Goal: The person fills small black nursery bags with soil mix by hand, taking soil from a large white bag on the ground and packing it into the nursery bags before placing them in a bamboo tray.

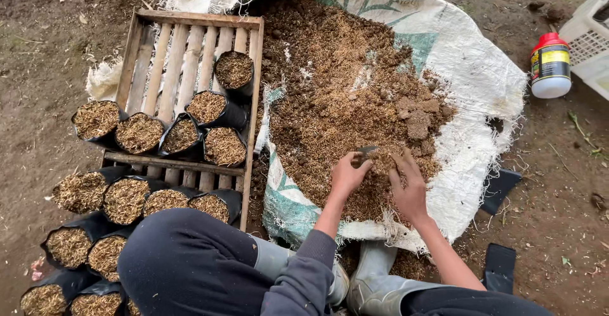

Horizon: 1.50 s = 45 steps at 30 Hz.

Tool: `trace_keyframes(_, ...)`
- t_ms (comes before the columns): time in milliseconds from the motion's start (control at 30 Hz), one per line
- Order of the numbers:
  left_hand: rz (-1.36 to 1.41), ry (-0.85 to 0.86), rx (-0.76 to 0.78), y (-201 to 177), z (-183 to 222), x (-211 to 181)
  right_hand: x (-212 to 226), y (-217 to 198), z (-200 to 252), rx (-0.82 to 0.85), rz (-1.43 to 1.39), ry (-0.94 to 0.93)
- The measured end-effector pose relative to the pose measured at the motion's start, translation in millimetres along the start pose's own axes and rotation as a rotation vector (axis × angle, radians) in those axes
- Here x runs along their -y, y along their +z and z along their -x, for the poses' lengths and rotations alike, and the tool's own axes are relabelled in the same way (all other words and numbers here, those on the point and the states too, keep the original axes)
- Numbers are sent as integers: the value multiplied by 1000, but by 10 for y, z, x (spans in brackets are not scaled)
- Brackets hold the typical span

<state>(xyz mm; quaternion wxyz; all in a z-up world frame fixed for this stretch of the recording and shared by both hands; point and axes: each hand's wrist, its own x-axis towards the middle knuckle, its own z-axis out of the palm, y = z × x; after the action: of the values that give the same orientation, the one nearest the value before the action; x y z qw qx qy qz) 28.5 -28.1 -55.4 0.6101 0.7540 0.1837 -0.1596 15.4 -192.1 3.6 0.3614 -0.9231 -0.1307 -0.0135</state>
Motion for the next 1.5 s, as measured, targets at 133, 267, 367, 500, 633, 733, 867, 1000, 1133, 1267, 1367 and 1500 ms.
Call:
trace_keyframes(133, 208, -132, 200, -245, 378, -547, 114, -91, -246, 188, -260, 484)
trace_keyframes(267, 553, -241, 295, -201, 180, -457, 211, -159, -366, 365, -294, 615)
trace_keyframes(367, 212, -97, 293, -416, 591, -874, 137, -55, -352, 368, -335, 602)
trace_keyframes(500, 68, -52, 159, 127, -247, 160, 371, -155, -360, 374, -405, 631)
trace_keyframes(633, 98, -59, 82, 162, -143, 132, 164, -34, -284, 318, -345, 544)
trace_keyframes(733, 161, -113, 35, 240, -126, 102, 446, -125, -296, 283, -293, 487)
trace_keyframes(867, 122, -132, 1, 135, 149, -197, 582, -168, -273, 295, -295, 470)
trace_keyframes(1000, 83, -116, 65, 59, 61, -131, 8, -79, -245, 351, -442, 629)
trace_keyframes(1133, 239, -75, 239, -73, -20, 18, 184, -344, -133, 445, -456, 546)
trace_keyframes(1267, 218, -68, 82, -46, 57, -37, 420, -396, -124, 421, -253, 433)
trace_keyframes(1367, 52, -89, -4, 77, 205, -221, 177, -171, -90, 261, -342, 415)
trace_keyframes(1500, 9, -101, -87, 181, 225, -218, -212, 130, -108, 149, -251, 503)
